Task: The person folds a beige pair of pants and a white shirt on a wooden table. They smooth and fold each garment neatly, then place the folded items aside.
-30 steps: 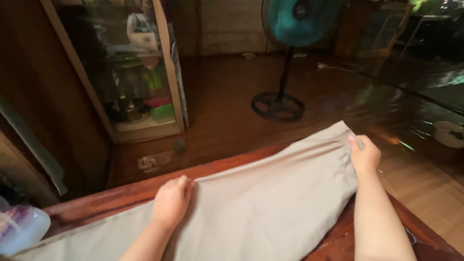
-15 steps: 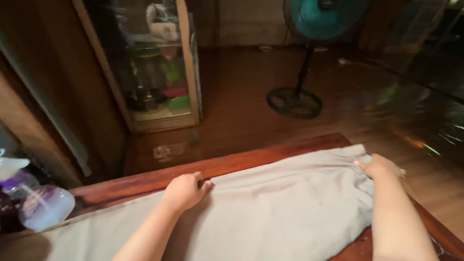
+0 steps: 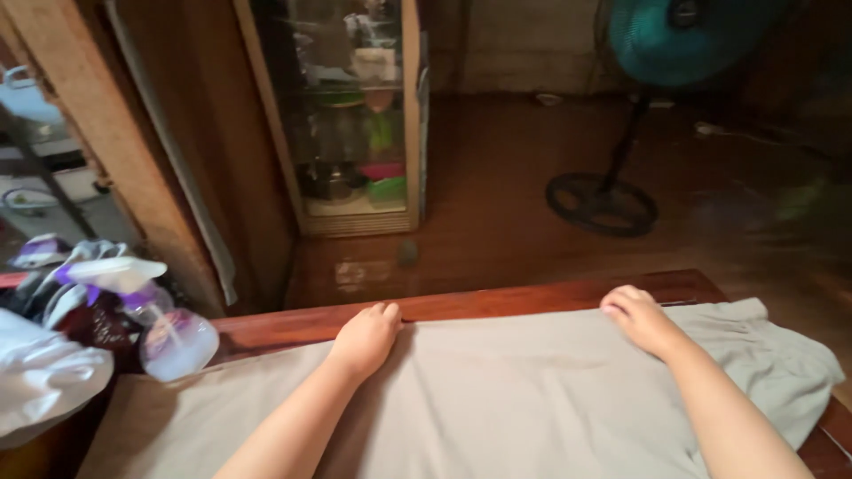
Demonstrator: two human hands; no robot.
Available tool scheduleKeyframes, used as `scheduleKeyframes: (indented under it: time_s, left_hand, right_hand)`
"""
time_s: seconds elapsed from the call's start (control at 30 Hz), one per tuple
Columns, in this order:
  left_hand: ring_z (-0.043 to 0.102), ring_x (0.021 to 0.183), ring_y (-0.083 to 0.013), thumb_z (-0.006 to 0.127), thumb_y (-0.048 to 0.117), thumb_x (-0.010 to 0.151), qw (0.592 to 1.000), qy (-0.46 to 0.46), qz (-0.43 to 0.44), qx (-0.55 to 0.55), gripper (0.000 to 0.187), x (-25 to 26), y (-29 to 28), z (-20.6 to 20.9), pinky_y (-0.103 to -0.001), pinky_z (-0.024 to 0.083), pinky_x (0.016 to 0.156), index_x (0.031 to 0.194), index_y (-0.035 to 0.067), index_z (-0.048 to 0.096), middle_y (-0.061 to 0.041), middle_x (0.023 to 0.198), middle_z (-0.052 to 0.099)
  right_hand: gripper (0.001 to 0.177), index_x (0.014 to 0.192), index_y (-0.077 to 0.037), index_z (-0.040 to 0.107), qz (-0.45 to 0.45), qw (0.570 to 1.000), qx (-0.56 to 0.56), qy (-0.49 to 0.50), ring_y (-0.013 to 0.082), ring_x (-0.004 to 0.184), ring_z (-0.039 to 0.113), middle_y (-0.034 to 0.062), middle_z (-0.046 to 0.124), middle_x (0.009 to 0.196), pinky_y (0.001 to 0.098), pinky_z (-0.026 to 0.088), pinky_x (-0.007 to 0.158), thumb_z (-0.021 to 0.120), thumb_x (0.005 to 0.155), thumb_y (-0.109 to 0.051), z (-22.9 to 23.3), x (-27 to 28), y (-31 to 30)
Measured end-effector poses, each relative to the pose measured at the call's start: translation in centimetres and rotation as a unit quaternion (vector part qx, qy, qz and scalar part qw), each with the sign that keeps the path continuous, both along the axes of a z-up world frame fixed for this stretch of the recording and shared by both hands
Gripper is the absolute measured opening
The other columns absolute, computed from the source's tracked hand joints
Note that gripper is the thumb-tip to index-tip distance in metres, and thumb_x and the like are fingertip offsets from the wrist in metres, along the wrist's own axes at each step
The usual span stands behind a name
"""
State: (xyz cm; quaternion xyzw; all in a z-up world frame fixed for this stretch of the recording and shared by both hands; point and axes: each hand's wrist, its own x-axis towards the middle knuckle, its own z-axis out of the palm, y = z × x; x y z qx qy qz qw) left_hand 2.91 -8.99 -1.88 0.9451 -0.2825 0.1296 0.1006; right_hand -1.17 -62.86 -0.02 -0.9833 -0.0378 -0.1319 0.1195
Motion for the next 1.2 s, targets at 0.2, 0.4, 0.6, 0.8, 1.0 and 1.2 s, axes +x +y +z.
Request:
scheduleKeyframes:
  time_s: [0.2, 0.4, 0.6, 0.8, 1.0, 1.2]
  left_hand:
    - [0.071, 0.099, -0.0317, 0.052, 0.045, 0.101, 0.998, -0.009, 0.051, -0.019, 0.033, -0.9, 0.3, 1.2, -0.046, 0.060, 0.083, 0.099, 0.014, 0.064, -0.008, 0.097, 0.070]
    - [0.057, 0.117, -0.0369, 0.045, 0.037, 0.088, 0.980, 0.084, 0.151, 0.095, 0.038, -5.3, 6.4, 4.0, -0.058, 0.048, 0.092, 0.113, 0.015, 0.063, -0.010, 0.118, 0.065]
    - [0.051, 0.104, -0.0324, 0.037, 0.018, 0.091, 0.987, 0.104, 0.115, -0.035, 0.025, -4.9, 11.4, 2.5, -0.053, 0.040, 0.087, 0.101, 0.023, 0.059, -0.007, 0.106, 0.057]
    - [0.058, 0.080, -0.0370, 0.056, 0.035, 0.093, 0.992, -0.119, -0.001, -0.033, 0.024, 1.4, 14.3, 0.3, -0.053, 0.046, 0.073, 0.084, 0.013, 0.058, -0.013, 0.087, 0.062]
    - [0.067, 0.063, -0.0352, 0.055, 0.024, 0.078, 0.997, 0.066, -0.044, 0.022, 0.027, -9.9, 0.1, 13.8, -0.050, 0.052, 0.063, 0.062, 0.008, 0.068, -0.015, 0.065, 0.068]
    - [0.063, 0.093, -0.0426, 0.068, 0.036, 0.086, 0.922, 0.123, -0.366, -0.036, 0.038, -19.1, -9.6, 8.3, -0.054, 0.053, 0.076, 0.106, 0.004, 0.064, -0.020, 0.103, 0.066]
  right_hand:
    - [0.030, 0.116, -0.044, 0.065, -0.173, 0.964, -0.203, -0.002, 0.0205, 0.132, 0.057, -0.0151, 0.065, 0.122, 0.0502, 0.047, 0.109, 0.040, 0.107, -0.058, -2.6, 3.1, -2.0]
    - [0.067, 0.156, -0.037, 0.036, -0.288, 0.936, -0.055, 0.195, 0.0384, 0.148, 0.037, 0.0009, 0.032, 0.166, 0.0587, 0.039, 0.115, 0.033, 0.096, -0.068, 8.0, -5.2, 9.0]
    - [0.110, 0.161, -0.052, -0.010, -0.350, 0.864, 0.049, 0.358, 0.0412, 0.162, -0.016, -0.0178, -0.024, 0.174, 0.0763, 0.005, 0.118, 0.039, 0.072, -0.095, 9.7, -7.8, 11.1]
    - [0.099, 0.164, -0.045, 0.001, -0.315, 0.907, 0.059, 0.274, 0.0405, 0.161, -0.015, -0.0120, -0.014, 0.175, 0.0742, -0.003, 0.119, 0.037, 0.081, -0.086, 9.1, -5.4, 12.5]
    - [0.097, 0.165, -0.036, 0.005, -0.301, 0.922, 0.051, 0.236, 0.0433, 0.159, -0.014, -0.0044, -0.009, 0.176, 0.0753, -0.006, 0.117, 0.035, 0.085, -0.082, 7.9, -4.8, 12.4]
    - [0.089, 0.165, -0.036, 0.006, -0.269, 0.932, 0.039, 0.239, 0.0408, 0.160, -0.013, -0.0028, -0.007, 0.175, 0.0727, -0.006, 0.120, 0.033, 0.090, -0.075, 8.3, -5.8, 12.2]
